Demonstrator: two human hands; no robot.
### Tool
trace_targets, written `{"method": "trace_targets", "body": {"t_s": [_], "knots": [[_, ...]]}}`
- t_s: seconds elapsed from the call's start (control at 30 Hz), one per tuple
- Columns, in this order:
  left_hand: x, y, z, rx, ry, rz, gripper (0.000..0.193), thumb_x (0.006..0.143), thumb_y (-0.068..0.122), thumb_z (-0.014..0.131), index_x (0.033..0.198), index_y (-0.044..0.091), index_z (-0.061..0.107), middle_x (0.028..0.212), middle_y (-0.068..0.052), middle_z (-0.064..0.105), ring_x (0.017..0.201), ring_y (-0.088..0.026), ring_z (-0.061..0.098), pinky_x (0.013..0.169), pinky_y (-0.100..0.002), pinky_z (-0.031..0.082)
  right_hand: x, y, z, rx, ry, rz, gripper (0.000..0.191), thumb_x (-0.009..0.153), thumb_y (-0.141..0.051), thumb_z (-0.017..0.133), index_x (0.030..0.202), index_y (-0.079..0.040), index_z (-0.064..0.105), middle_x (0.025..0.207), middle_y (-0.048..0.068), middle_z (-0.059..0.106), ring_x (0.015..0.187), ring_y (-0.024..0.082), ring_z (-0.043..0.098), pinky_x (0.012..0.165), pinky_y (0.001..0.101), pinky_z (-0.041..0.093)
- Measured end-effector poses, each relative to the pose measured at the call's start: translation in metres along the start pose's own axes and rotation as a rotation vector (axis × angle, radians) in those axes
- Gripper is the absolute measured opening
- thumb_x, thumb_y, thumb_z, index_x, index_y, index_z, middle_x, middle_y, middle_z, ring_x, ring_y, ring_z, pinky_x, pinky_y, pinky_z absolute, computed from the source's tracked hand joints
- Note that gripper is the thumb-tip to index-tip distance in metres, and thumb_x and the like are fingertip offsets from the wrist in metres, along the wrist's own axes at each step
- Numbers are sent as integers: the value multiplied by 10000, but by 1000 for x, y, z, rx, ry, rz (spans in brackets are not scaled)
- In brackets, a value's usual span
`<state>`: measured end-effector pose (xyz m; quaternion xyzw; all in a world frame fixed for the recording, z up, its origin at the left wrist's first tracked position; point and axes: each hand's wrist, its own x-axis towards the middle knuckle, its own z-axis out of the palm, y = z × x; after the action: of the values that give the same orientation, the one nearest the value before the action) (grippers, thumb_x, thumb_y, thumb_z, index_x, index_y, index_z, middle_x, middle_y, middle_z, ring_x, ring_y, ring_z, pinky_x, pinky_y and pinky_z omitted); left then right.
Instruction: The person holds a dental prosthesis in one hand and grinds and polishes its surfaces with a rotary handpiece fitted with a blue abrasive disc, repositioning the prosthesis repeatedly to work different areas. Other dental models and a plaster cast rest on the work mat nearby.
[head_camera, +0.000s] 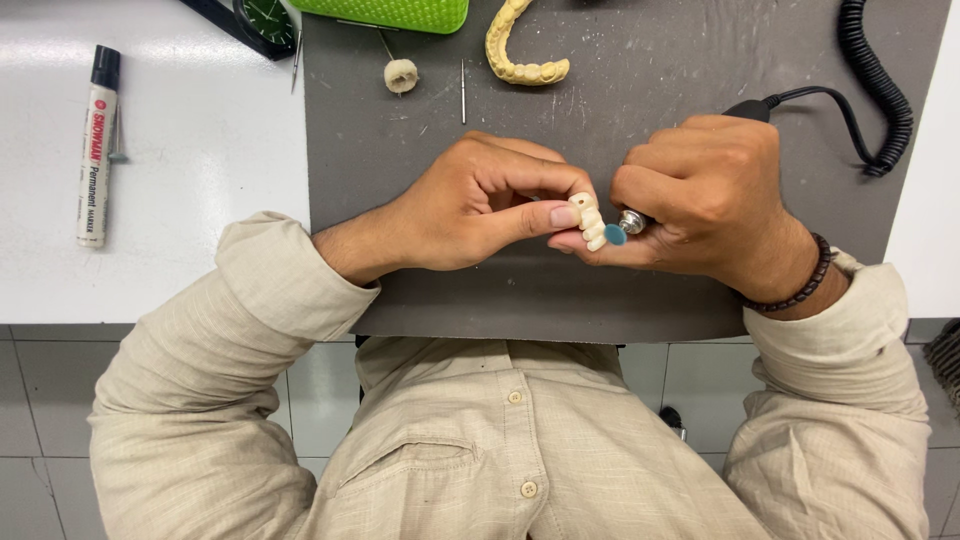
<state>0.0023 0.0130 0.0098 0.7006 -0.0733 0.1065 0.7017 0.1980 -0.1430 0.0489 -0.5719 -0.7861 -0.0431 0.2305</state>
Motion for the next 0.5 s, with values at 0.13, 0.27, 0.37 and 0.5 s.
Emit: {"method": "trace_targets", "body": {"t_s": [0.13, 0.27, 0.37, 0.5], "knots": [[1, -1, -1, -7, -4, 5, 144, 1105, 129, 638, 1181, 51, 731, 1023, -15, 725, 932, -70, 679, 815, -235, 557, 0, -2, -2, -21, -18, -17, 663, 816, -542, 896, 592, -142, 416, 538, -3, 383, 470, 177, 408, 480, 336, 301], [0, -1, 0, 42, -1, -32, 144, 1082, 133, 649, 1150, 48, 742, 965, -14, 712, 860, -75, 642, 749, -235, 517, 0, -3, -2, -43, -17, -26, 674, 820, -558, 885, 584, -143, 410, 533, -5, 381, 466, 177, 410, 475, 331, 304], [1, -1, 0, 36, -1, -3, 148, 1096, 140, 644, 1165, 45, 734, 988, -10, 713, 892, -74, 648, 778, -234, 525, 0, -3, -2, -56, -12, -22, 678, 821, -559, 882, 584, -137, 408, 533, -5, 384, 462, 173, 407, 474, 329, 308], [0, -2, 1, 7, 8, -35, 152, 1091, 146, 643, 1159, 42, 731, 980, -8, 708, 892, -65, 649, 776, -229, 532, 0, -3, -3, -73, -14, -17, 670, 830, -554, 881, 598, -132, 416, 546, 1, 383, 480, 185, 417, 488, 332, 314]]}}
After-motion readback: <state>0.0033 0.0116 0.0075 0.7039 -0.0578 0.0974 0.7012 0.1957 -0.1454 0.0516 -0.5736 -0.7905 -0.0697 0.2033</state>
